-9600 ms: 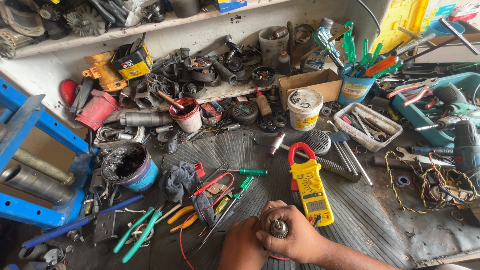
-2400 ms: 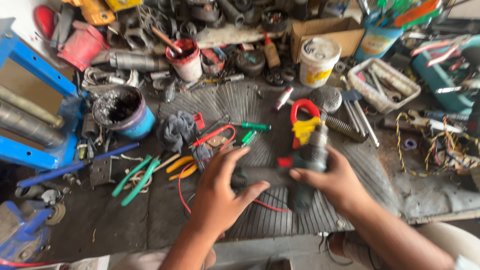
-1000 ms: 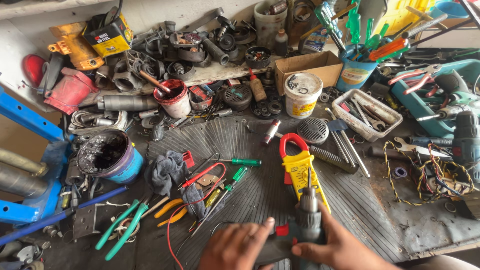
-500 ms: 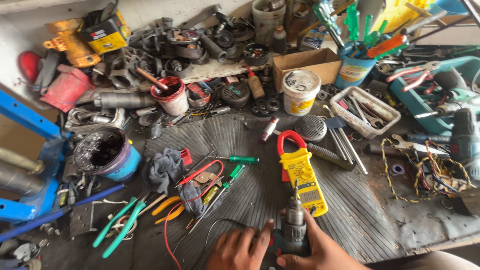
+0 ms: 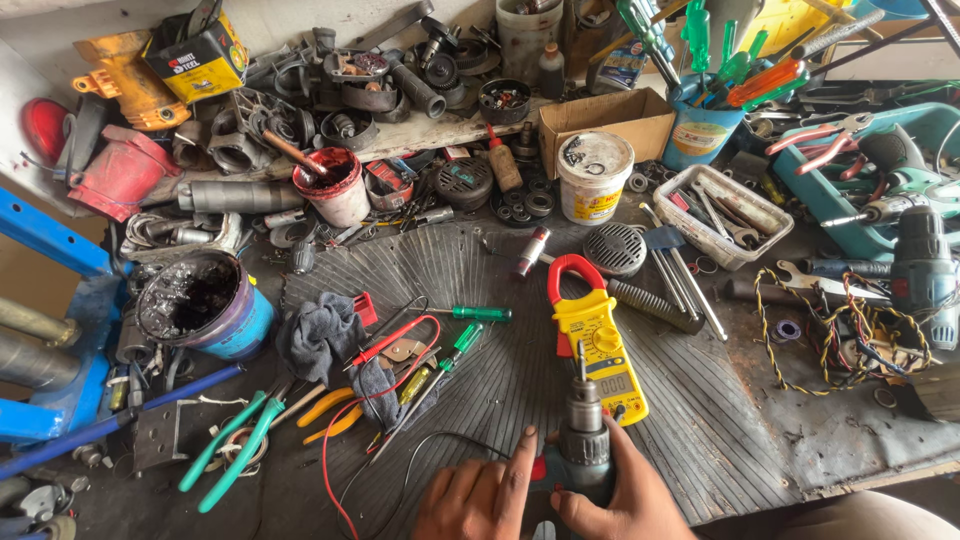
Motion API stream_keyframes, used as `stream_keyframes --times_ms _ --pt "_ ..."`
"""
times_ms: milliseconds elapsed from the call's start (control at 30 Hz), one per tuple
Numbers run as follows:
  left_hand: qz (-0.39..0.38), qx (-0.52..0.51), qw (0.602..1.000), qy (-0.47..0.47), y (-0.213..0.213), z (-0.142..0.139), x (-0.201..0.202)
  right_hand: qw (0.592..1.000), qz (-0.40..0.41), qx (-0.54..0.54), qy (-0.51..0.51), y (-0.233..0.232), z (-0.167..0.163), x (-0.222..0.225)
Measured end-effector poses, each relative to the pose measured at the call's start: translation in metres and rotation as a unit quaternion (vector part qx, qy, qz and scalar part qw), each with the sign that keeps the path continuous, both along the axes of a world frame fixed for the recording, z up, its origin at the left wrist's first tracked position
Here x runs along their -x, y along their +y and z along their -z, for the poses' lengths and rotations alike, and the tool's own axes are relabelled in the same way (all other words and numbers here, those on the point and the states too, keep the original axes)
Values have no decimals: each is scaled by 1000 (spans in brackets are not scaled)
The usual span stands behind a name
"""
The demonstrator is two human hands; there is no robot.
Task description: The person picks up a cordless drill and uses a screwdriver to adjust its chuck. They wipe the drill with a cloth, then use a multimeter to test the drill's electrical continuity by connecting probes to the chuck. The person repeatedly tests the drill and adjusts the chuck throughout the clip.
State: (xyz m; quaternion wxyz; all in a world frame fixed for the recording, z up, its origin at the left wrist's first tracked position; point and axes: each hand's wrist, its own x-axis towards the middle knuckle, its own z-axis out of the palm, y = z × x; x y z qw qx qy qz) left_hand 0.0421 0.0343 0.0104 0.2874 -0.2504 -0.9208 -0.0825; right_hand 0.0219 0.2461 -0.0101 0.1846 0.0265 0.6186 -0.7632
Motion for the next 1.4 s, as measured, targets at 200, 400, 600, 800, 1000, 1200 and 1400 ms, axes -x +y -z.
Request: stream_keyframes --times_ms 200,400,600,800,1000,1200,1400 --pt "10 -5 1000 -25 0 -4 3 998 -23 48 -24 5 9 -2" --pt "47 -10 998 -39 -8 -9 4 998 -44 14 51 0 6 -4" --pt "34 -19 999 -12 -8 -9 5 999 -32 -17 32 0 1 -7" --pt "25 -14 999 -25 -8 -11 5 986 -67 -90 126 6 11 -5" --pt "89 -129 988 6 -19 -7 6 928 76 245 -271 5 25 26" --pt "74 -272 954 -99 4 1 -8 929 -213 303 -11 -17 1 13" --pt "138 -409 875 -220 16 -29 -8 997 39 25 -56 -25 -6 8"
